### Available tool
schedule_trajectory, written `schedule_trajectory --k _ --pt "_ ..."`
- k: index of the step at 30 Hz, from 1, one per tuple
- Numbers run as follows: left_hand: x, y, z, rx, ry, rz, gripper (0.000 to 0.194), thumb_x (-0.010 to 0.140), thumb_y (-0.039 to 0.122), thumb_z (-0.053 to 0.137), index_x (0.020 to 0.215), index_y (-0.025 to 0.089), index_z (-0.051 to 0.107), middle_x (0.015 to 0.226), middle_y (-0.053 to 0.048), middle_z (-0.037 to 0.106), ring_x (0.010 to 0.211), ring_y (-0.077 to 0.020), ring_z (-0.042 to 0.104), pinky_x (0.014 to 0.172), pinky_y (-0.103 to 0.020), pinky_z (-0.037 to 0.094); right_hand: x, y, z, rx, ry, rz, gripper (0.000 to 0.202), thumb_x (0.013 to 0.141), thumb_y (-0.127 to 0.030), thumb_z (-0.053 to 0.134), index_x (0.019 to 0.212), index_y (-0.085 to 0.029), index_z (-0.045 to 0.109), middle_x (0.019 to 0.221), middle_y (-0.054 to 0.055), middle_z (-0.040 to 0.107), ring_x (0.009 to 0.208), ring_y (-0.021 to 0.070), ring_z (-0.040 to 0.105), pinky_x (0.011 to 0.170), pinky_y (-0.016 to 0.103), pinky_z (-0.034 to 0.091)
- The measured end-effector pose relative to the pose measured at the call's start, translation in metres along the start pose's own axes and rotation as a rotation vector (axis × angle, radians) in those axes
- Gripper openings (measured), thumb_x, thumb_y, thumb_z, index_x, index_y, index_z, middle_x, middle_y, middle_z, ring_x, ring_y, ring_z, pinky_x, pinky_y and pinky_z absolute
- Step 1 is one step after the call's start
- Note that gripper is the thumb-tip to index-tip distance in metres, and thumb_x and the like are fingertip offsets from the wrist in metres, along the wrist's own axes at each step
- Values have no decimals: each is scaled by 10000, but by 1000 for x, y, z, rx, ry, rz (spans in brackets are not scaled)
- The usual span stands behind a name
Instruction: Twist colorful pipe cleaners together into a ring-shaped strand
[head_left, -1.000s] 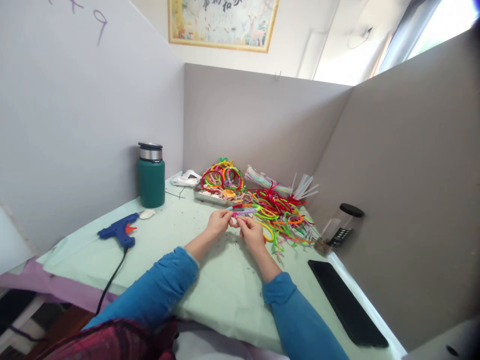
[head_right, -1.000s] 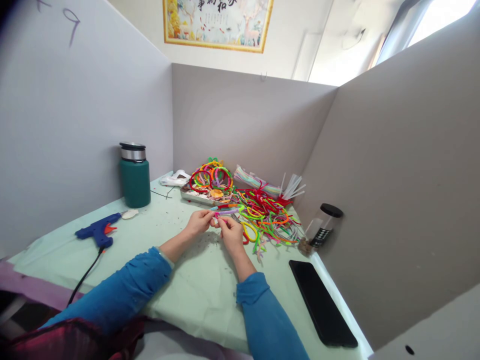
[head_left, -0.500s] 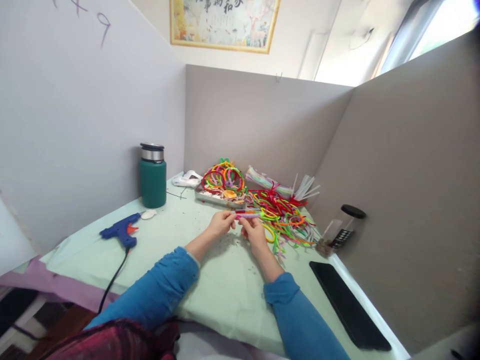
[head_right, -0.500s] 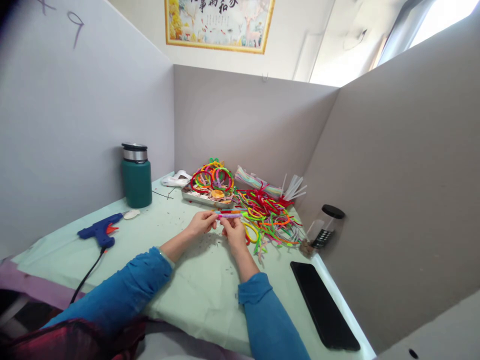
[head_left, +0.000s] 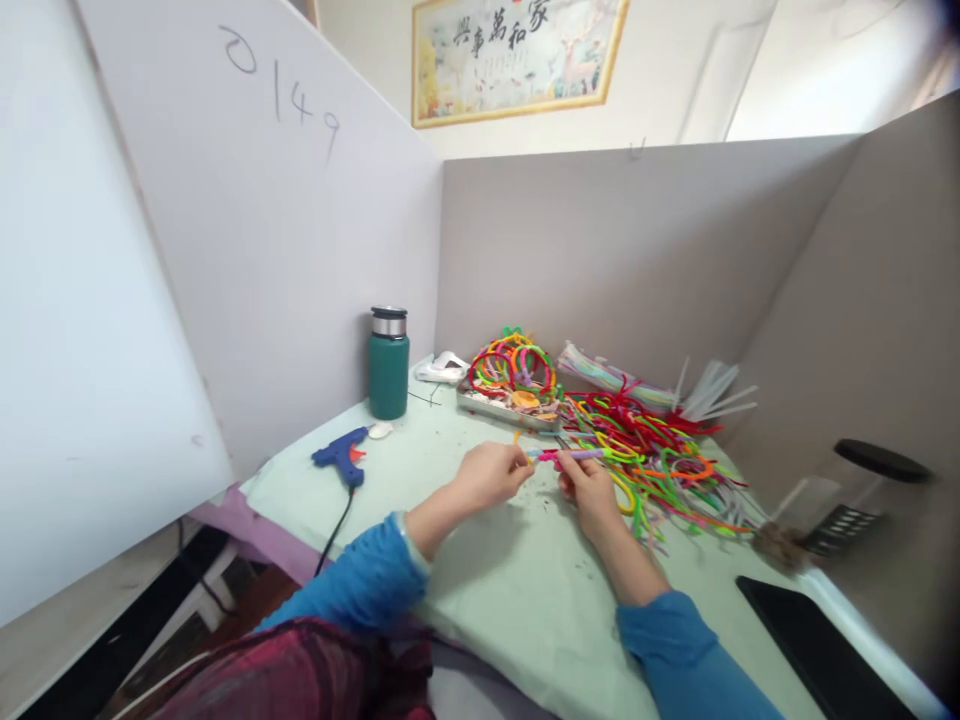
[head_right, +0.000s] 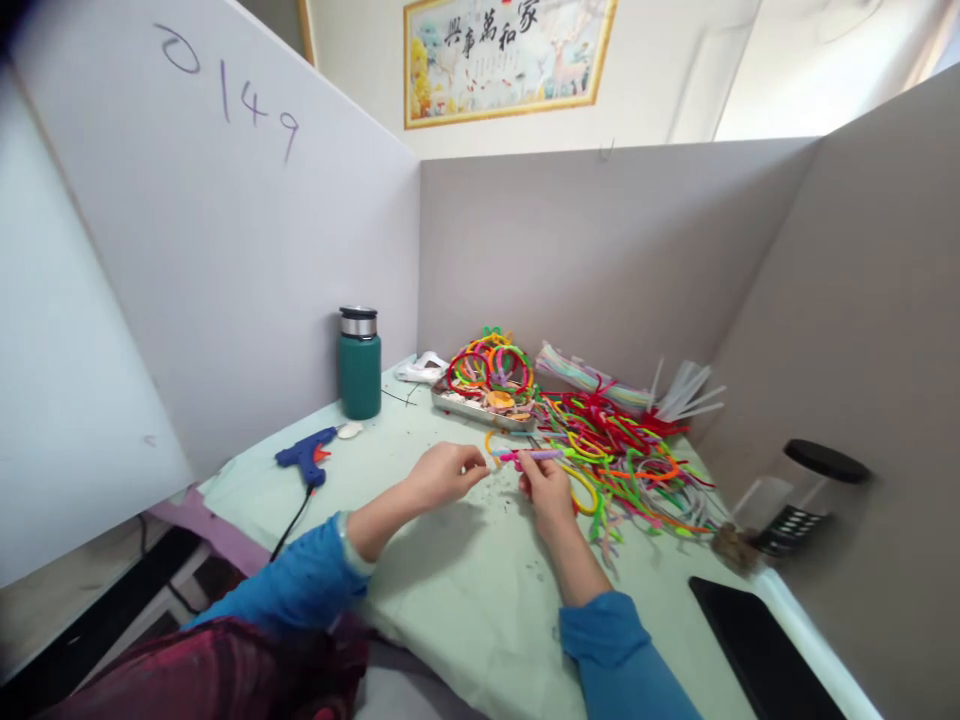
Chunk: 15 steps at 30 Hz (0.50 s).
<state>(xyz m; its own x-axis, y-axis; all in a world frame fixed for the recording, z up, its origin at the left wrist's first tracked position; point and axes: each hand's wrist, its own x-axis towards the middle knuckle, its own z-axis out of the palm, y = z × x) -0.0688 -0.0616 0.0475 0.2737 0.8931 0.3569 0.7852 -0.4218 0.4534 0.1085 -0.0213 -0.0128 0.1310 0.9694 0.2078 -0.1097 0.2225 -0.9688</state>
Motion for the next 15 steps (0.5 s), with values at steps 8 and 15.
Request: schedule_trajectory --k 8,15 --pt "-80 -83 -114 428 82 -420 289 829 366 429 829 214 675 837 -65 691 799 -197 607 664 -256 389 0 0 1 27 10 21 389 599 -523 717 646 -163 576 436 -42 485 390 88 373 385 228 240" --pt "-118 -112 -115 594 35 -671 583 805 629 337 1054 155 568 899 -152 663 864 -295 617 706 -344 433 1 3 1 32 20 42 402 573 -522 735 665 -162 583 452 -32 502 390 88 374 383 231 243"
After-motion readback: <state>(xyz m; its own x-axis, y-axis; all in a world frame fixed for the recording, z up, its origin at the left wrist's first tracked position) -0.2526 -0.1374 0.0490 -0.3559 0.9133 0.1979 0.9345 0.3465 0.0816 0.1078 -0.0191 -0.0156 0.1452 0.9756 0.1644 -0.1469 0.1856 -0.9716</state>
